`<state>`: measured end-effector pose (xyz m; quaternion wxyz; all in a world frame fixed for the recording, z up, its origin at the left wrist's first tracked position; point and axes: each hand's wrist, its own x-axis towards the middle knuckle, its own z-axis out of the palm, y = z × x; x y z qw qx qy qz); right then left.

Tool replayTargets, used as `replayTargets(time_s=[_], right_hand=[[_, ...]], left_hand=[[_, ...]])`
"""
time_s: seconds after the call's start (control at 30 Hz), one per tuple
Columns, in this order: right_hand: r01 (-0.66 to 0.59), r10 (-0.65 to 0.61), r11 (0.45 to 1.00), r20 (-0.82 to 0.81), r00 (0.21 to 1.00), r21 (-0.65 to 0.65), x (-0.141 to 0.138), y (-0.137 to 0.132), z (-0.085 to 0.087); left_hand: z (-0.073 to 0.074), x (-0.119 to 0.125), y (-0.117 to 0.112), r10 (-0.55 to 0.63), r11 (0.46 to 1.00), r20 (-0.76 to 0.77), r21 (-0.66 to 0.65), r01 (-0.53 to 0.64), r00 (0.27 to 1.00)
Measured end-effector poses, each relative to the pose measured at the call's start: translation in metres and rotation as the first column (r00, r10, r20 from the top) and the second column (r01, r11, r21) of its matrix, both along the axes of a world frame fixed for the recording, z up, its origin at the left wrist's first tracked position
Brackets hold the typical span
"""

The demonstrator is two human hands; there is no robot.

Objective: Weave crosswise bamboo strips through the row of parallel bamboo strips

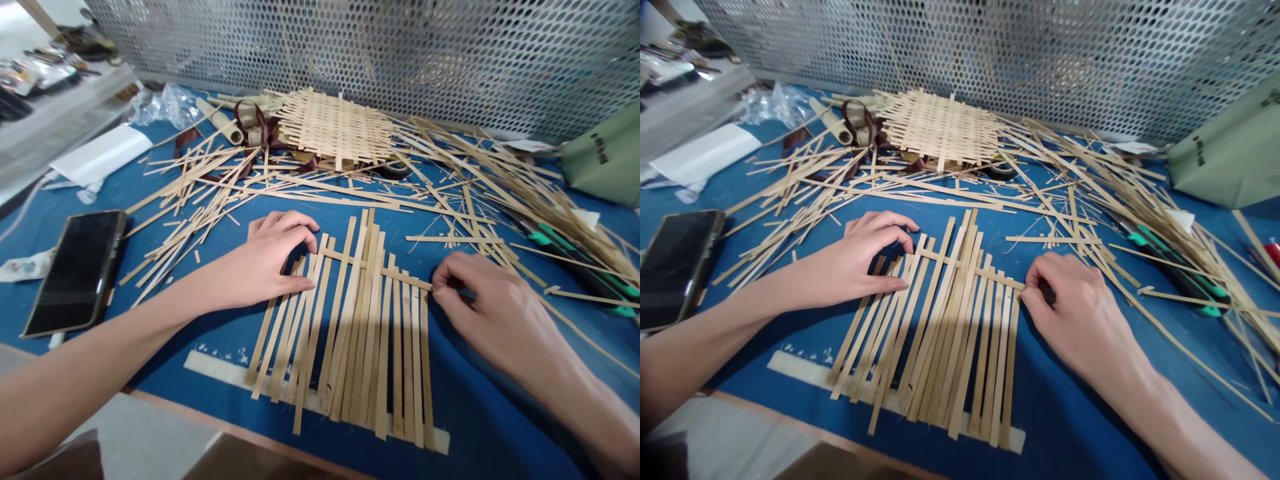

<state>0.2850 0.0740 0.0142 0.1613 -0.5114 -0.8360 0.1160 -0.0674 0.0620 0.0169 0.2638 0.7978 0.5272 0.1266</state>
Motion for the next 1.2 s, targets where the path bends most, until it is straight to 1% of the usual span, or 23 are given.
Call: replayTargets(time_s=[0.13, 0.27, 0.37, 0.53, 0.6, 0.73, 0.77, 0.83, 0.93, 1.0, 1.07, 1.2], right_hand=[[0.0, 0.0, 1.0, -0.002, 1.0, 0.001, 0.0005, 0.0003, -0.0001], [-0.003, 0.003, 1.0, 0.005, 1.0, -0.015, 0.0004, 0.0002, 0.0021], [-0.005, 0.005, 1.0, -0.005, 1.0, -0.024, 0.0, -0.0002, 0.0033], [-0.035, 0.035, 0.999, -0.024, 0.999, -0.007, -0.0002, 0.0004, 0.0031], [-0.038, 0.038, 0.999, -0.021, 0.999, -0.002, 0.0002, 0.0009, 0.0031], [-0.041, 0.041, 0.999, -0.006, 0.999, -0.004, 0.0012, 0.0015, 0.0033], [-0.046, 0.046, 0.999, -0.004, 0.999, -0.005, 0.0014, 0.0016, 0.0031], [-0.056, 0.056, 0.998, -0.005, 0.998, 0.003, 0.002, 0.0019, 0.0023], [-0.064, 0.064, 0.998, -0.004, 0.998, 0.021, 0.0029, 0.0023, 0.0008], [-0.07, 0.07, 0.997, 0.0, 0.998, 0.023, 0.0034, 0.0023, 0.0001], [-0.078, 0.078, 0.997, 0.0, 0.997, 0.024, 0.0038, 0.0022, -0.0004], [-0.075, 0.075, 0.997, -0.006, 0.997, 0.034, 0.0041, 0.0019, -0.0008]], left_hand=[[0.005, 0.0008, -0.0003, 0.035, 0.998, 0.015, -0.048, -0.034, 0.999], [0.0084, 0.0006, -0.001, 0.073, 0.992, 0.067, -0.108, -0.065, 0.995], [0.0087, -0.0005, -0.0022, 0.1, 0.986, 0.145, -0.149, -0.078, 0.984], [0.0076, -0.0018, -0.0014, 0.159, 0.959, 0.301, -0.272, -0.075, 0.94], [0.0072, -0.0022, -0.0001, 0.167, 0.956, 0.342, -0.284, -0.067, 0.925], [0.0059, -0.0022, 0.001, 0.187, 0.963, 0.42, -0.258, -0.081, 0.888], [0.0058, -0.0018, 0.0007, 0.196, 0.961, 0.441, -0.263, -0.083, 0.876], [0.0063, -0.0006, -0.0003, 0.231, 0.946, 0.504, -0.316, -0.072, 0.832], [0.0079, 0.0016, -0.0018, 0.338, 0.901, 0.599, -0.43, -0.064, 0.726], [0.0089, 0.0025, -0.002, 0.395, 0.881, 0.625, -0.466, -0.084, 0.673], [0.0093, 0.0027, -0.0016, 0.411, 0.878, 0.645, -0.47, -0.09, 0.644], [0.0089, 0.0023, -0.0004, 0.403, 0.879, 0.651, -0.472, -0.073, 0.643]])
